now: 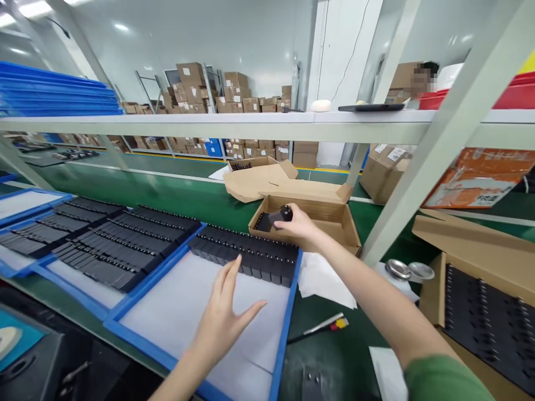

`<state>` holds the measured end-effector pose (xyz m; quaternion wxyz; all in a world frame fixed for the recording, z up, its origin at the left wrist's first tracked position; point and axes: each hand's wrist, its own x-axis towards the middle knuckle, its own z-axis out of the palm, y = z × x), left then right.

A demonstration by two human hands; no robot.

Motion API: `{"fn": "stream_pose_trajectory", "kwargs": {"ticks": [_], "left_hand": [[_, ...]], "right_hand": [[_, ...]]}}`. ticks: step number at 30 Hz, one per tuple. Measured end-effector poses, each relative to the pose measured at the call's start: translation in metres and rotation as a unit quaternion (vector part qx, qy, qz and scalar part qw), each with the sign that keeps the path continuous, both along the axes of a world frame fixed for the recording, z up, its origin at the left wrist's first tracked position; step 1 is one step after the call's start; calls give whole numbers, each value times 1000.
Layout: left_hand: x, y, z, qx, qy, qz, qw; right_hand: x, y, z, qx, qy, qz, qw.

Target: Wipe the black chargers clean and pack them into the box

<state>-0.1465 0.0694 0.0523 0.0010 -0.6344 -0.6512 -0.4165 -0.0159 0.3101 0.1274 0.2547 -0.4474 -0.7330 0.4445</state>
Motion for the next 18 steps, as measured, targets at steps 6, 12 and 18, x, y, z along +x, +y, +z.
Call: {"fn": "stream_pose_trajectory", "kwargs": {"ticks": [6, 12, 18], "left_hand": [[-29, -49, -68, -19, -125, 149, 981], [-38, -63, -72, -10, -142, 151, 978], [-24, -60, -65, -37, -139, 127, 981]], "right_hand": [[-78, 95, -15, -23, -135, -17, 990], [-110, 120, -40, -49, -187, 23, 981], [-120, 114, -33, -25, -164, 16, 986]]}}
